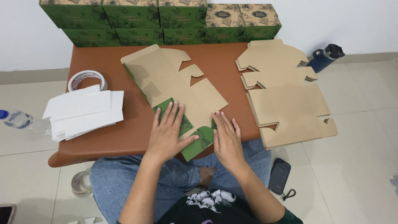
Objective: Folding cardboard boxes, inserting paper slips, and stacking the finished packages.
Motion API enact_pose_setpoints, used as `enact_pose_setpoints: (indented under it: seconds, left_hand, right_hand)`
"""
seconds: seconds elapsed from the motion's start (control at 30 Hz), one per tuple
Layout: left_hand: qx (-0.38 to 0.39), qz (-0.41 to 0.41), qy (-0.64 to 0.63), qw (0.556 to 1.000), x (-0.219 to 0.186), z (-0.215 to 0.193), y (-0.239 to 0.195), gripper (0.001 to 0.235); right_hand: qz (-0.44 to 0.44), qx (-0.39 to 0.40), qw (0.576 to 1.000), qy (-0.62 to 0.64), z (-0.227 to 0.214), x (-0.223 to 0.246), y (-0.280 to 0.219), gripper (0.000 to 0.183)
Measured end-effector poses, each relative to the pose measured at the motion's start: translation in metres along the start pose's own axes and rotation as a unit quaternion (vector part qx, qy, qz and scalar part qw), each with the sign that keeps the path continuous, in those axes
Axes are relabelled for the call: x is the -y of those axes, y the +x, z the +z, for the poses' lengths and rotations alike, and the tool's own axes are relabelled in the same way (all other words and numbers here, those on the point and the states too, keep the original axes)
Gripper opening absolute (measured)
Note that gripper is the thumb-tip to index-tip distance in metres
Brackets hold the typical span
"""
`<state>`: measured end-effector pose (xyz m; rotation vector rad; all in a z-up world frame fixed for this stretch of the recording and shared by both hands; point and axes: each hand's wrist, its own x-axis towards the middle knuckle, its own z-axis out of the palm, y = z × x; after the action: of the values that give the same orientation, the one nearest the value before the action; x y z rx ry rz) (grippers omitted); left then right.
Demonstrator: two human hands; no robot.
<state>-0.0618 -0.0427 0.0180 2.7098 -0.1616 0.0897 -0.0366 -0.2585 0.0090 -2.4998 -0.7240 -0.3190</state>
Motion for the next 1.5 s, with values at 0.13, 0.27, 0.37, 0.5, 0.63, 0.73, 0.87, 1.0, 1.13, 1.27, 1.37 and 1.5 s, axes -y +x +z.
enact_pose_setpoints:
  seconds: [0.13,0.27,0.37,0.5,0.63,0.73,0.87,1.0,1.13,1.27,1.37,1.5]
  left_hand:
    - [-0.007,0.002,0.007,1.0,0.002,0.003,0.001,0.104]
    - [-0.009,0.0,0.0,1.0,0.002,0.004,0.001,0.108]
    - [-0.015,0.003,-0.009,1.0,0.002,0.004,0.0,0.109]
    - [-0.029,0.007,-0.011,1.0,0.004,0.007,0.0,0.114]
    - [-0.037,0.006,-0.024,0.999,-0.001,0.001,-0.002,0.117]
    - [-0.03,0.002,-0.025,0.999,-0.004,-0.002,-0.002,0.115]
    - [-0.02,0.004,0.0,1.0,-0.002,0.001,0.0,0.101]
    - [-0.003,0.01,0.021,1.0,0.002,0.006,-0.001,0.095]
    - [0.008,0.008,0.027,1.0,0.002,0.004,-0.001,0.094]
    - [-0.001,0.008,0.031,0.999,0.001,0.003,-0.001,0.091]
    - [-0.005,0.01,0.03,0.999,0.002,0.003,-0.002,0.09]
    - [-0.007,0.015,0.025,1.0,0.001,0.001,-0.003,0.09]
  right_hand:
    - [0.009,-0.002,0.999,0.036,0.003,-0.001,0.0,0.047]
    - [-0.001,-0.029,0.994,0.102,0.0,0.004,0.003,0.047]
    - [-0.007,-0.047,0.989,0.143,-0.004,0.009,0.006,0.048]
    - [-0.029,-0.047,0.981,0.184,-0.002,0.006,0.009,0.049]
    - [-0.035,-0.048,0.983,0.172,0.0,-0.001,0.011,0.049]
    - [-0.057,0.042,0.99,0.123,-0.004,-0.006,0.016,0.062]
    - [-0.12,0.084,0.988,0.041,-0.005,-0.015,0.022,0.058]
    - [-0.121,0.121,0.984,0.048,-0.004,-0.018,0.029,0.058]
    - [-0.114,0.176,0.977,0.035,-0.011,-0.01,0.053,0.062]
    - [-0.144,0.187,0.972,0.013,-0.004,-0.008,0.081,0.067]
    - [-0.149,0.191,0.969,0.045,0.005,-0.006,0.099,0.07]
    - [-0.124,0.173,0.975,0.059,0.02,-0.005,0.112,0.059]
